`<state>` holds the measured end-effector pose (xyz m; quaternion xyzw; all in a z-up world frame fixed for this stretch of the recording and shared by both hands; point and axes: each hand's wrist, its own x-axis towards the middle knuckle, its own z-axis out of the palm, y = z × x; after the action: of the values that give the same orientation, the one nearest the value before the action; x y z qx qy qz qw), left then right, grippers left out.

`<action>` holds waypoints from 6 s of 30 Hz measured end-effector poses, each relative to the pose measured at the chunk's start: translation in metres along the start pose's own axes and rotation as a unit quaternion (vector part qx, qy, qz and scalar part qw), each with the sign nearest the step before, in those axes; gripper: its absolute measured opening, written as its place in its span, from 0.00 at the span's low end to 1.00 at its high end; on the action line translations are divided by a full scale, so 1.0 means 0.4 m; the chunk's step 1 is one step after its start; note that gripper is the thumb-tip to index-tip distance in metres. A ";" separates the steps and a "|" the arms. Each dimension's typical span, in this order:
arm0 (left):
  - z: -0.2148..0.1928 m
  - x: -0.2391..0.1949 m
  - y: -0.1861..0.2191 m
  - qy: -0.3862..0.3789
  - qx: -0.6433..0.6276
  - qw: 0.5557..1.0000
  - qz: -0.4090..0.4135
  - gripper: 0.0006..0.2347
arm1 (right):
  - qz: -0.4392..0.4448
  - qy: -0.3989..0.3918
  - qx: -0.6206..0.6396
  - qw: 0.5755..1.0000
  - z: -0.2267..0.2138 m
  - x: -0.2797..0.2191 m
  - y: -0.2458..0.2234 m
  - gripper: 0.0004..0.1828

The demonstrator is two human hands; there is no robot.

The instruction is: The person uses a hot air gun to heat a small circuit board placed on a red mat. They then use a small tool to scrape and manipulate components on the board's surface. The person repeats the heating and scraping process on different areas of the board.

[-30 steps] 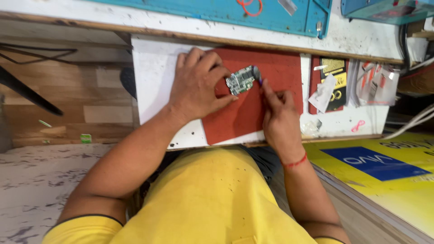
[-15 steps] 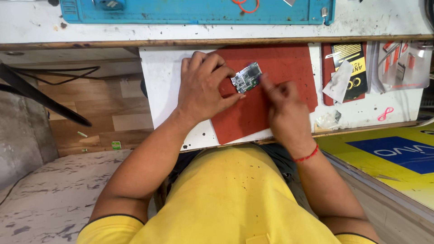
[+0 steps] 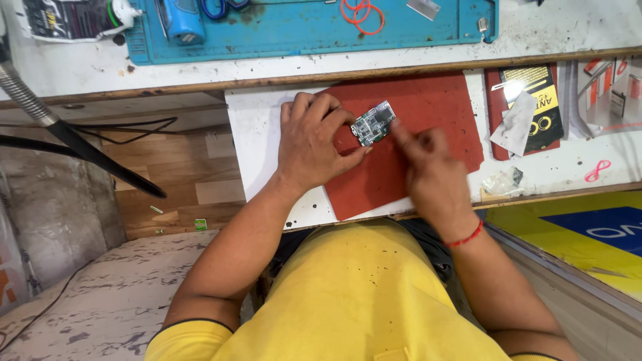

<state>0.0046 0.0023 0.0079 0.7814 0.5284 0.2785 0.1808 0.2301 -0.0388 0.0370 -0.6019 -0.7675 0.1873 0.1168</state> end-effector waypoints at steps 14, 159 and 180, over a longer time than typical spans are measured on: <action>0.006 0.000 0.014 -0.002 0.006 1.000 -0.013 0.19 | 0.015 0.014 0.036 0.999 -0.004 0.011 0.023 0.30; 0.022 0.004 0.022 0.028 0.058 0.998 -0.005 0.21 | 0.006 -0.117 -0.023 0.993 0.012 -0.069 -0.009 0.42; 0.019 0.003 -0.017 0.018 0.004 0.999 0.026 0.22 | -0.004 -0.037 0.063 0.997 0.045 0.038 0.018 0.35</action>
<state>0.0048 0.0060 -0.0018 0.7903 0.5123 0.2951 0.1611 0.2256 -0.0251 0.0170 -0.5825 -0.7605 0.2572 0.1271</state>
